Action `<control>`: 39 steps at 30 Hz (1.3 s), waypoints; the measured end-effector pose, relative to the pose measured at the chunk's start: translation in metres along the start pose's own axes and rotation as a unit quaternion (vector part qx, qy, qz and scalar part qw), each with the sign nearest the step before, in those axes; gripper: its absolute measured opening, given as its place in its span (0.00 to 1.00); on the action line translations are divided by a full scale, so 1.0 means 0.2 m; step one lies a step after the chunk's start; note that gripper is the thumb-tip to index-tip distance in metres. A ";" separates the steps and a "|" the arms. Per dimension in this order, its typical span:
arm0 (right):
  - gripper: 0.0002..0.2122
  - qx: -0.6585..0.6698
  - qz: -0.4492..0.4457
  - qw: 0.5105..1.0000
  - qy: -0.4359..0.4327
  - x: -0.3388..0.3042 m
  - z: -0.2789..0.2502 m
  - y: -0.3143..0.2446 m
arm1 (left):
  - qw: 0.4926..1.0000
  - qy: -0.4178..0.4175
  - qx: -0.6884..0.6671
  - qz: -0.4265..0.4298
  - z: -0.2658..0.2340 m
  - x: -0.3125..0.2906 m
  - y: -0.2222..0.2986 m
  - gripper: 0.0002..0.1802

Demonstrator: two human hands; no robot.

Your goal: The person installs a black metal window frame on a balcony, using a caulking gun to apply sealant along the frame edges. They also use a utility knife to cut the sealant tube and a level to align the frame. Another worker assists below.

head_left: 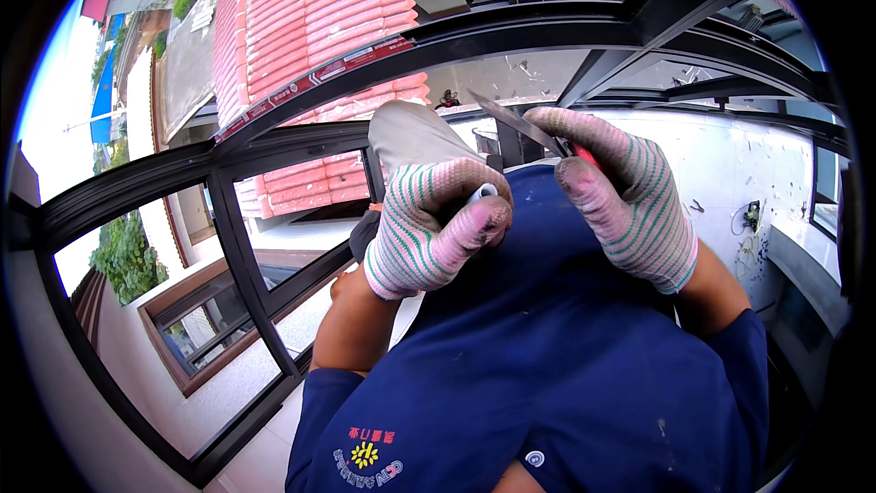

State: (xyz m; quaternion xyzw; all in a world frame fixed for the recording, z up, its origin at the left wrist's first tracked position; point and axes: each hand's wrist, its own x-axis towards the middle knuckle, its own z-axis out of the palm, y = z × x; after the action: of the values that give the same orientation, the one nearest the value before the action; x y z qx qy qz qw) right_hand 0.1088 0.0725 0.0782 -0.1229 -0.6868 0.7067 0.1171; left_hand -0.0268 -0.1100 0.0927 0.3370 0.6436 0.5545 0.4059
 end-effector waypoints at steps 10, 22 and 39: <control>0.16 -0.002 0.012 1.000 -0.011 0.00 0.01 0.00 | 0.995 -0.006 -0.089 -0.039 -0.01 0.01 0.02 0.31; 0.19 -0.004 0.026 1.000 -0.018 0.04 0.10 -0.02 | 0.989 -0.036 -0.141 -0.040 -0.08 0.05 -0.02 0.26; 0.11 -0.071 -0.011 0.997 -0.025 0.02 0.18 -0.07 | 0.993 -0.033 -0.111 -0.006 -0.07 0.00 -0.09 0.27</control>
State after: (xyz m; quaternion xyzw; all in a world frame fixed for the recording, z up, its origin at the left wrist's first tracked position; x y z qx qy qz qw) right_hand 0.0930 0.0395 0.0929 -0.1056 -0.7390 0.6580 0.0987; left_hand -0.0387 -0.1193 0.0749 0.3038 0.5666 0.6088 0.4648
